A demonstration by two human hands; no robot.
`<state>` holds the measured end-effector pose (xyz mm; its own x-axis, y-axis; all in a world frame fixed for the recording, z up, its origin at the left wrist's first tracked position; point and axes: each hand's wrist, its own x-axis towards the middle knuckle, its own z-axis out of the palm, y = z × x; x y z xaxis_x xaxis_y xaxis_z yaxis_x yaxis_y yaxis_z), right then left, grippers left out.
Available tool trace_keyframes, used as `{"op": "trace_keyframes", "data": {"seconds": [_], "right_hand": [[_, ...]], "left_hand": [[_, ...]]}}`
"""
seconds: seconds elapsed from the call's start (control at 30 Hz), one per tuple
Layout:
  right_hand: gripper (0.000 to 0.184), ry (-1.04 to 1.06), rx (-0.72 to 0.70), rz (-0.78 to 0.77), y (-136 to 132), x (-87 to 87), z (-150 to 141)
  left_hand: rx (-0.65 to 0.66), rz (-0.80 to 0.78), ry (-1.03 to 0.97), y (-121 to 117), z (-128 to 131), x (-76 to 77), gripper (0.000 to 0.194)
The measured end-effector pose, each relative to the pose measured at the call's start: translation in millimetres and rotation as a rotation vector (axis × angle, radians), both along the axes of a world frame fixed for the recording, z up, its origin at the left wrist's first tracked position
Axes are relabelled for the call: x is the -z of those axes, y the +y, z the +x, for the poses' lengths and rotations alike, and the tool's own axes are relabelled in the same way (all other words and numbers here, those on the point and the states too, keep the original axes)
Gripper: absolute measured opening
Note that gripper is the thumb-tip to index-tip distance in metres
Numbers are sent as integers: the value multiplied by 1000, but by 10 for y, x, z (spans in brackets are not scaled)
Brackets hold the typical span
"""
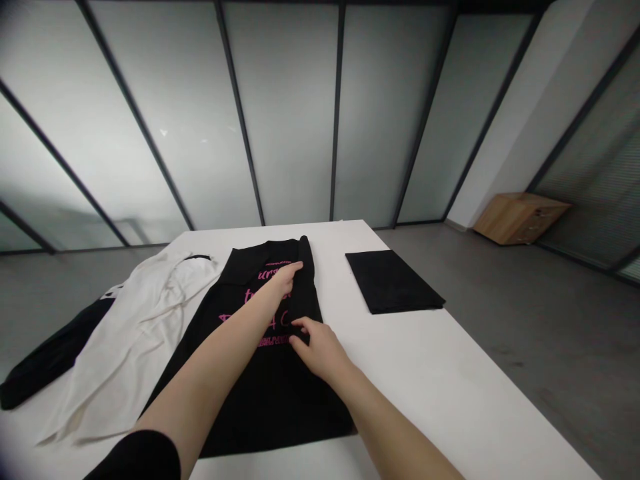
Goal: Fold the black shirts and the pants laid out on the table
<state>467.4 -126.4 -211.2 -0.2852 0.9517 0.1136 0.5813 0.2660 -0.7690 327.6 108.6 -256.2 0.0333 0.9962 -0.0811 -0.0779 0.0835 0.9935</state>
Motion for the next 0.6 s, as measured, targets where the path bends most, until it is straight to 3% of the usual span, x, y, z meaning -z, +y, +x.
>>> {"op": "trace_keyframes", "data": {"seconds": [0.13,0.27,0.4,0.6], "right_hand": [[43,-31,-70,-98,-83,-51,-16],[53,-179,-230,-153,-193,-80,-39],[59,-243,-355,-175,-262,-106,-68],[55,-196,-440,-229,-264,-120,-86]], "left_hand": [[-49,-31,6,31,-370,-5,46],[-54,-69,99,-81,-618,52,43],[-18,-23,227,-118,-703,11,50],[10,178,545,-82,-769,-149,58]]}}
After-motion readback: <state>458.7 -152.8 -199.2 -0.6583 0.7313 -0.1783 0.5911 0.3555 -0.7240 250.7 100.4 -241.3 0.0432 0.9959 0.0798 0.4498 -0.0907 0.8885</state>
